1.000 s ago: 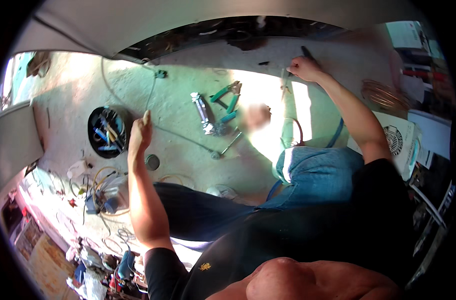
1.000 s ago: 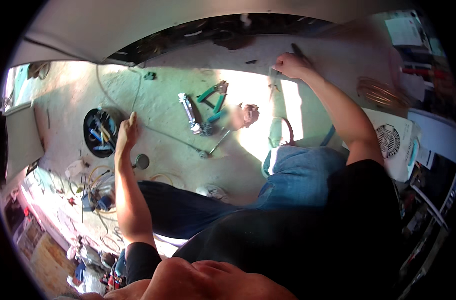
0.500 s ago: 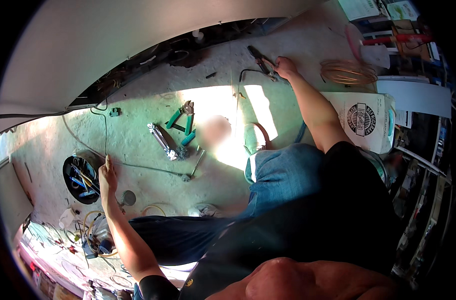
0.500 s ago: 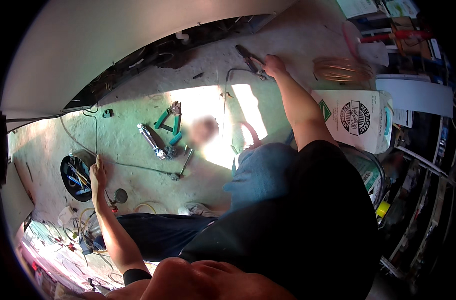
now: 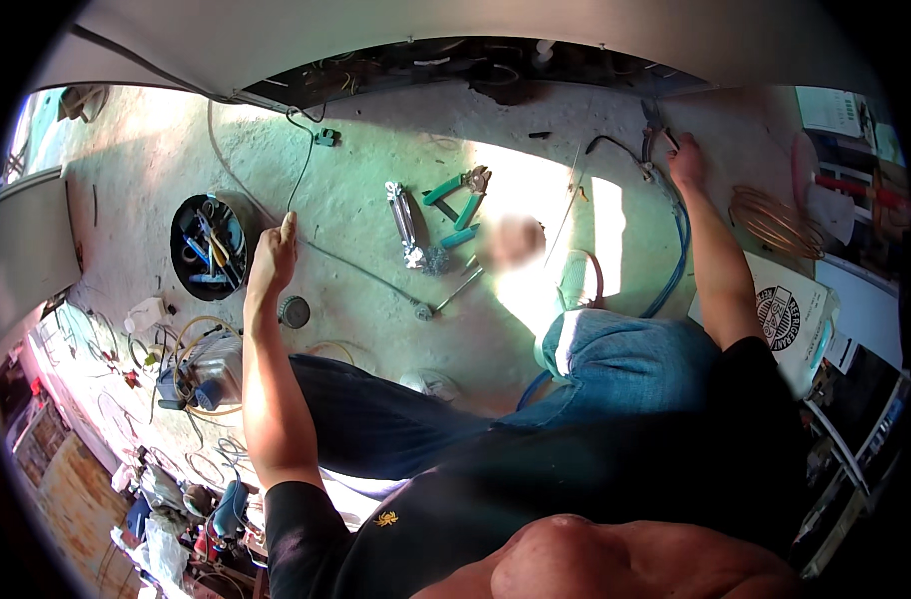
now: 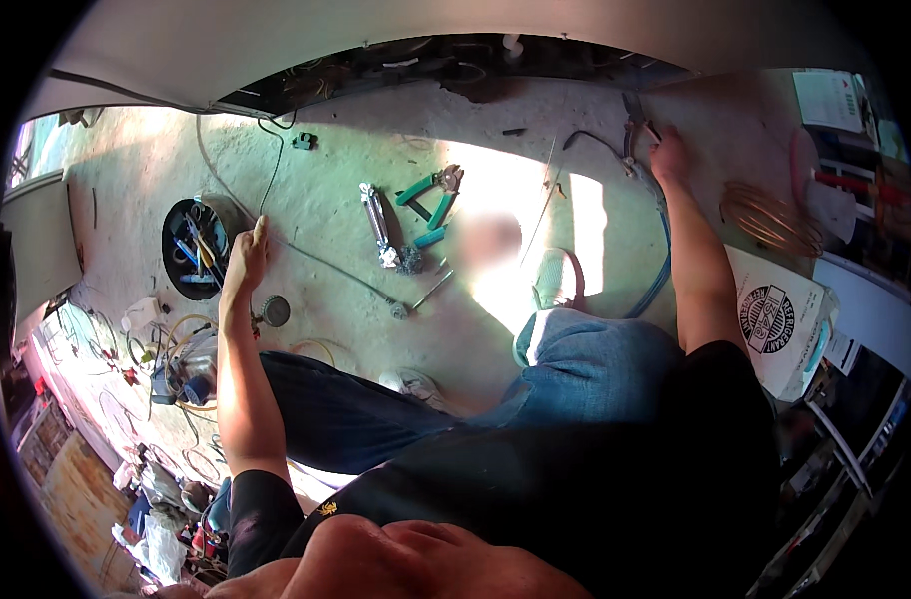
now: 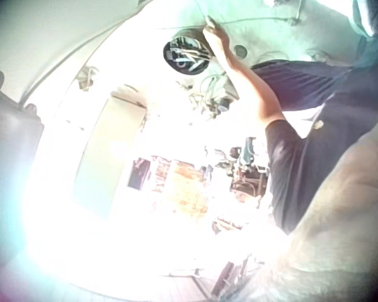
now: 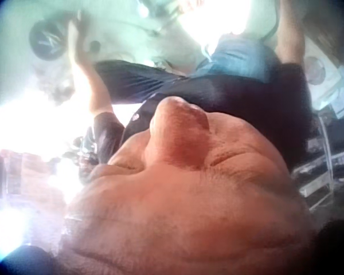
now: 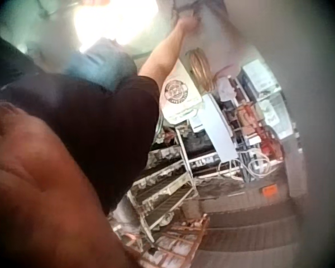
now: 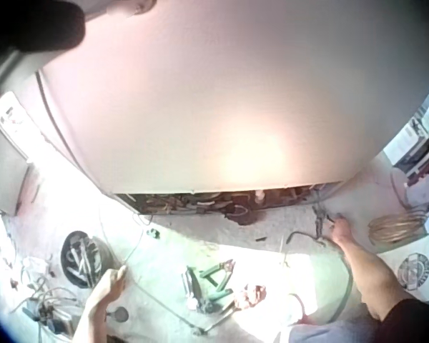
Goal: The person sits on the floor and uses a blowtorch to heat a copper pipe joint under a cabinet. They apply solder to the heated joint to create a seal, repeating the process for multiple connections.
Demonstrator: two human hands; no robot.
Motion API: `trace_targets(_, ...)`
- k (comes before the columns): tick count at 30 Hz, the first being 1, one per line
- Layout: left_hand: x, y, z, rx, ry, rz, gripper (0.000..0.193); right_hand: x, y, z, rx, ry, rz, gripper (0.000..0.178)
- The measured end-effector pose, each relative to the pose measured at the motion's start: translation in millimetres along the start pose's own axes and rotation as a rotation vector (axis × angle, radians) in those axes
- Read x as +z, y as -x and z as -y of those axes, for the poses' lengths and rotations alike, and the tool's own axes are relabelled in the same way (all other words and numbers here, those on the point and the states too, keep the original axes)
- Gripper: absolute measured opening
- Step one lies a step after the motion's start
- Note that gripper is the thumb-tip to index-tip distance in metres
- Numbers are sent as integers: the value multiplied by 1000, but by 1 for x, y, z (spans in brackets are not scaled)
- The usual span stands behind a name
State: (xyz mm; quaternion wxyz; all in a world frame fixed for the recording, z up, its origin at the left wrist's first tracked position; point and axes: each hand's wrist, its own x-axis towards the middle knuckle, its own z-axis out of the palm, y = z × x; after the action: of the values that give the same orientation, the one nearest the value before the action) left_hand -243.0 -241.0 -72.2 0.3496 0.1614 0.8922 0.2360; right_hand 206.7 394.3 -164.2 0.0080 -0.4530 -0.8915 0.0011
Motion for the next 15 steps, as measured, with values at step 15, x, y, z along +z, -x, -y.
trace_targets(15, 3, -12, 7, 35, -12, 36, 70, -103, 83, 37, 205, -888, 47, 23)
